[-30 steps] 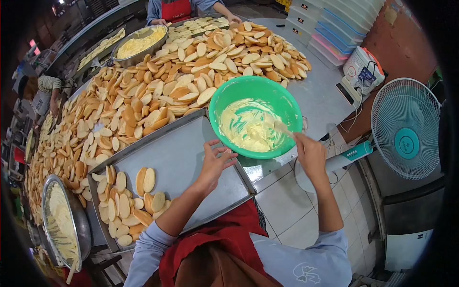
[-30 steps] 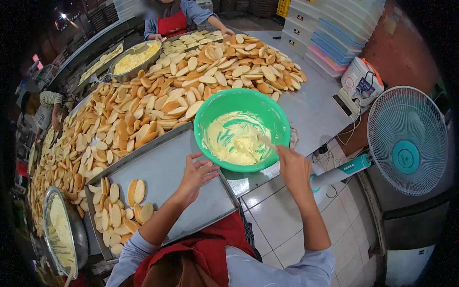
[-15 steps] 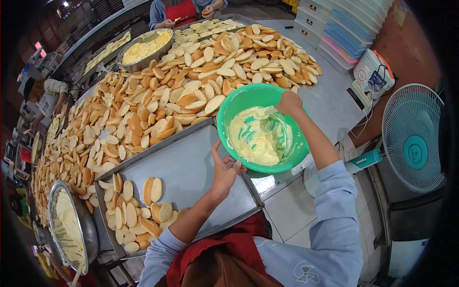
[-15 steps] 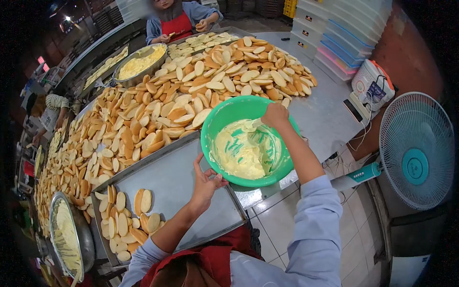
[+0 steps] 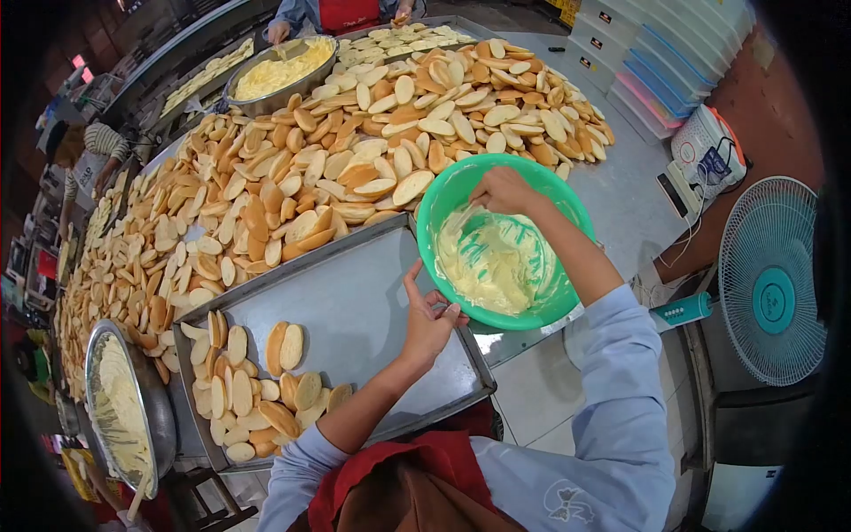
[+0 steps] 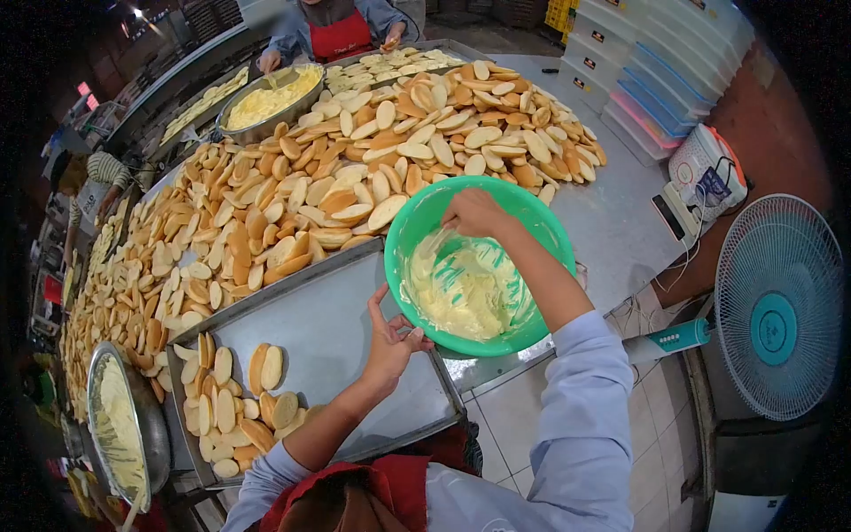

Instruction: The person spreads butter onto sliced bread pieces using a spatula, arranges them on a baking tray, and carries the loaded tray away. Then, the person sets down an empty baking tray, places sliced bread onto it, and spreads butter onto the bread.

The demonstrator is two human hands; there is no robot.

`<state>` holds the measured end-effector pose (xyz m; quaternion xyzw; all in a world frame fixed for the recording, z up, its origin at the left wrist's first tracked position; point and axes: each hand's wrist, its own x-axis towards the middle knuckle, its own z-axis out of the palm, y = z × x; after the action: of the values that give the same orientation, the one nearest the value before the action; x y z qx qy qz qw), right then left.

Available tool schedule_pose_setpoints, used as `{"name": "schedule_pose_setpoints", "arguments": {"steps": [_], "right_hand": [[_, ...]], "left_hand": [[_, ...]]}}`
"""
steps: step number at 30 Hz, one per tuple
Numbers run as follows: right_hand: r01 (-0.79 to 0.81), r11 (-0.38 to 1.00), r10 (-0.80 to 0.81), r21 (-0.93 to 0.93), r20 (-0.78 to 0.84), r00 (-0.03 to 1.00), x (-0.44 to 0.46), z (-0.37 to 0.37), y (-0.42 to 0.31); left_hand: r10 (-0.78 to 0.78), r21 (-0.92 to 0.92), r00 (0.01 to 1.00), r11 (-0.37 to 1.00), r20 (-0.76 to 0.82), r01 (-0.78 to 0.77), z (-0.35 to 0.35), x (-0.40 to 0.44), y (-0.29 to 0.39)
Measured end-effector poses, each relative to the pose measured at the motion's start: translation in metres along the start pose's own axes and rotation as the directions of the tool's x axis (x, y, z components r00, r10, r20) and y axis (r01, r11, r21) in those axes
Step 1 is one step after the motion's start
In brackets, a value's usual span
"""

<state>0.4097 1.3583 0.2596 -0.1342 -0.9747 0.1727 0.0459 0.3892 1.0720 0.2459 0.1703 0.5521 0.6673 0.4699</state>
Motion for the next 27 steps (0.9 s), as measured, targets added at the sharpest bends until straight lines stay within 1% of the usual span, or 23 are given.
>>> {"name": "schedule_pose_setpoints", "arguments": {"steps": [1,2,4,5,6,7,8,9,11,12,13,14,15,16,17,18,20,21,22,24,25,27], "right_hand": [[0.095,0.995,-0.095,0.016,0.009,0.995,-0.001,-0.003,-0.013],[0.097,0.995,-0.097,0.019,0.009,0.995,-0.004,-0.004,-0.021],[0.227,0.973,-0.226,-0.049,0.037,0.974,-0.013,-0.007,-0.034],[0.250,0.961,-0.244,-0.120,0.066,0.968,-0.021,-0.012,-0.041],[0.246,0.962,-0.239,-0.121,0.068,0.969,-0.032,-0.019,-0.050],[0.344,0.902,-0.329,-0.262,0.102,0.939,-0.046,-0.028,-0.059],[0.434,0.811,-0.409,-0.392,0.149,0.900,-0.061,-0.035,-0.067],[0.429,0.813,-0.404,-0.394,0.150,0.903,-0.077,-0.040,-0.072],[0.390,0.808,-0.407,-0.442,0.059,0.911,-0.114,-0.046,-0.081],[0.386,0.808,-0.402,-0.444,0.063,0.913,-0.131,-0.050,-0.086],[0.268,0.834,-0.350,-0.483,-0.087,0.933,-0.149,-0.053,-0.091],[0.144,0.852,-0.295,-0.502,-0.235,0.926,-0.165,-0.054,-0.096],[0.141,0.853,-0.291,-0.503,-0.232,0.928,-0.180,-0.053,-0.101],[0.022,0.882,-0.217,-0.470,-0.365,0.905,-0.193,-0.052,-0.106],[-0.094,0.903,-0.139,-0.419,-0.491,0.860,-0.206,-0.048,-0.111],[-0.100,0.904,-0.132,-0.417,-0.493,0.860,-0.219,-0.040,-0.115],[-0.255,0.906,-0.002,-0.338,-0.606,0.796,-0.243,-0.018,-0.119],[-0.274,0.908,0.049,-0.316,-0.571,0.819,-0.252,-0.008,-0.122],[-0.279,0.907,0.052,-0.315,-0.573,0.818,-0.256,-0.003,-0.123],[-0.365,0.900,0.183,-0.241,-0.550,0.815,-0.259,-0.001,-0.123],[-0.367,0.899,0.184,-0.240,-0.553,0.813,-0.256,-0.006,-0.122],[-0.496,0.864,0.348,-0.084,-0.613,0.710,-0.235,-0.028,-0.116]], "left_hand": [[-0.004,-0.011,1.000,1.000,0.007,0.004,-0.001,0.000,0.000],[-0.005,-0.010,1.000,1.000,0.003,0.005,-0.003,0.001,0.001],[-0.008,-0.007,1.000,1.000,0.014,0.008,-0.008,0.004,0.004],[-0.011,-0.007,1.000,1.000,0.017,0.011,-0.011,0.006,0.005],[0.009,-0.018,1.000,1.000,0.023,-0.008,-0.015,0.009,0.006],[0.030,-0.028,0.999,0.999,0.031,-0.029,-0.018,0.012,0.007],[0.029,-0.030,0.999,0.999,0.036,-0.028,-0.022,0.017,0.008],[0.046,-0.034,0.999,0.998,0.021,-0.046,-0.025,0.021,0.008],[0.061,-0.040,0.998,0.997,0.010,-0.060,-0.030,0.026,0.012],[0.015,-0.062,0.999,0.998,-0.030,-0.017,-0.031,0.028,0.015],[-0.032,-0.087,0.997,0.996,-0.069,0.026,-0.031,0.029,0.018],[-0.035,-0.091,0.997,0.995,-0.064,0.029,-0.032,0.030,0.019],[-0.055,-0.071,0.998,0.996,-0.037,0.053,-0.034,0.030,0.020],[-0.075,-0.047,0.997,0.996,-0.009,0.074,-0.034,0.029,0.020],[-0.078,-0.045,0.997,0.996,-0.005,0.078,-0.032,0.026,0.020],[-0.095,-0.061,0.995,0.994,-0.003,0.095,-0.030,0.023,0.021],[-0.112,-0.075,0.994,0.991,0.004,0.112,-0.028,0.018,0.022],[-0.112,-0.082,0.994,0.990,0.013,0.112,-0.027,0.016,0.022],[-0.110,-0.089,0.994,0.990,0.022,0.111,-0.026,0.014,0.021],[-0.091,-0.074,0.996,0.993,0.021,0.093,-0.023,0.013,0.018],[-0.077,-0.058,0.997,0.995,0.013,0.078,-0.022,0.012,0.016],[-0.071,-0.068,0.997,0.995,0.010,0.072,-0.021,0.009,0.014]]}}
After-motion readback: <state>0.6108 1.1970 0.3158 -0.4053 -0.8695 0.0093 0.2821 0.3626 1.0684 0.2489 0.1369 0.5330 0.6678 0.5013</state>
